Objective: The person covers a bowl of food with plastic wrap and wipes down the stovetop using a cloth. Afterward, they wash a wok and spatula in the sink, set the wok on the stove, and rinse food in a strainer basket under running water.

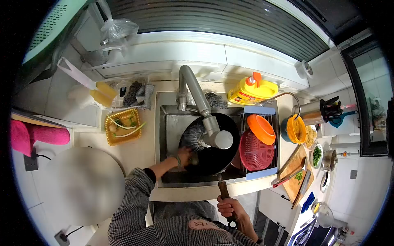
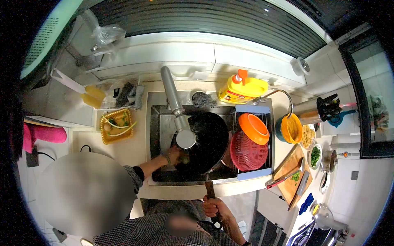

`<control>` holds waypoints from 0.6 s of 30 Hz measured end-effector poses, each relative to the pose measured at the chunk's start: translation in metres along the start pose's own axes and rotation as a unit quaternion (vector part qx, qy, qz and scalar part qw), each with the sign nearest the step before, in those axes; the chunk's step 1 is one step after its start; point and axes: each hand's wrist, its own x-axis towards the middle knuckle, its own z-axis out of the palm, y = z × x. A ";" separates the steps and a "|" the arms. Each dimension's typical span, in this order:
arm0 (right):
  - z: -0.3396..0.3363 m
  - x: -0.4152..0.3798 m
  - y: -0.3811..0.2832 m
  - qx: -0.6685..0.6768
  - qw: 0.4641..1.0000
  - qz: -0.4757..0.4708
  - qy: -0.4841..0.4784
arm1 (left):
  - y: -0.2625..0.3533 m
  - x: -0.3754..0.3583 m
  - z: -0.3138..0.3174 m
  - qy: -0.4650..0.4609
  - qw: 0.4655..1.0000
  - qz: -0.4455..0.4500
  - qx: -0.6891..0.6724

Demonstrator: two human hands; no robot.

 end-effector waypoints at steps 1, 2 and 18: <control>-0.004 0.001 0.002 0.000 1.000 0.000 0.000 | -0.013 0.009 -0.004 0.015 0.997 -0.071 0.028; -0.011 0.001 0.006 -0.009 1.000 0.006 -0.001 | -0.024 0.022 -0.005 0.054 0.989 -0.136 0.008; 0.012 -0.019 -0.001 -0.021 0.999 -0.027 0.040 | 0.048 0.023 0.020 0.018 0.970 0.154 -0.189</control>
